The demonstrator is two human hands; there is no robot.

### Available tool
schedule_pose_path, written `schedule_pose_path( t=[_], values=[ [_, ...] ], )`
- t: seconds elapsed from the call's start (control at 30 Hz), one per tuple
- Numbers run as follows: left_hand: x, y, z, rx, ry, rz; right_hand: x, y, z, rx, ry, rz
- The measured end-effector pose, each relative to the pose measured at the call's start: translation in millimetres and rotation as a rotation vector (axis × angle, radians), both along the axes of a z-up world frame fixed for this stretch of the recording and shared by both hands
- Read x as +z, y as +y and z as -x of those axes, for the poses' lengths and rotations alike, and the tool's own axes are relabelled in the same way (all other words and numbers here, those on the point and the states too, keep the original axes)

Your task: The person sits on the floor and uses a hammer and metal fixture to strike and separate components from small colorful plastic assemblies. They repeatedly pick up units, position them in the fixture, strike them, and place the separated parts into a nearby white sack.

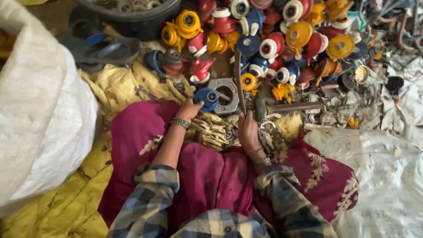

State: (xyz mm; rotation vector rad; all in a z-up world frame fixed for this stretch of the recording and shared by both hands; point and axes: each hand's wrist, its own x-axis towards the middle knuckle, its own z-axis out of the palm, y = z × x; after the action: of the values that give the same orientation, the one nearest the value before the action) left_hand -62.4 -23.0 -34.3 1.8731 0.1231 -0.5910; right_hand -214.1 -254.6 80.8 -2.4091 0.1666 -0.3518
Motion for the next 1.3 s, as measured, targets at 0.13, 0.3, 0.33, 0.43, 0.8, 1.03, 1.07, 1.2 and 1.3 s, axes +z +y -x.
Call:
schedule_pose_path(
  t=[0.13,0.3,0.33,0.43,0.8,1.03,1.07,1.2,1.3],
  values=[
    [33,6,4,0.018,-0.495,0.163,24,6,-6,0.013,-0.007,-0.157],
    [90,3,25,-0.156,-0.411,-0.280,12,15,-5,-0.012,0.001,-0.026],
    [97,3,26,-0.163,-0.399,-0.313,8,14,-4,-0.001,-0.015,-0.016],
    [103,7,23,-0.198,-0.396,-0.302,0,12,-7,-0.063,0.078,-0.089],
    [50,8,-2,-0.089,-0.322,0.451,42,20,-10,-0.285,0.278,-0.437],
    [146,16,17,-0.047,0.126,0.729,50,-13,-29,-0.607,-0.045,-0.586],
    [154,16,18,-0.053,0.154,0.766,45,-22,-30,-0.662,-0.071,-0.631],
    [163,13,20,-0.121,0.269,0.964,7,-65,-28,-0.814,-0.201,-0.777],
    [155,11,15,-0.223,0.341,1.082,-26,-98,-27,-0.965,-0.226,-0.834]
  ],
)
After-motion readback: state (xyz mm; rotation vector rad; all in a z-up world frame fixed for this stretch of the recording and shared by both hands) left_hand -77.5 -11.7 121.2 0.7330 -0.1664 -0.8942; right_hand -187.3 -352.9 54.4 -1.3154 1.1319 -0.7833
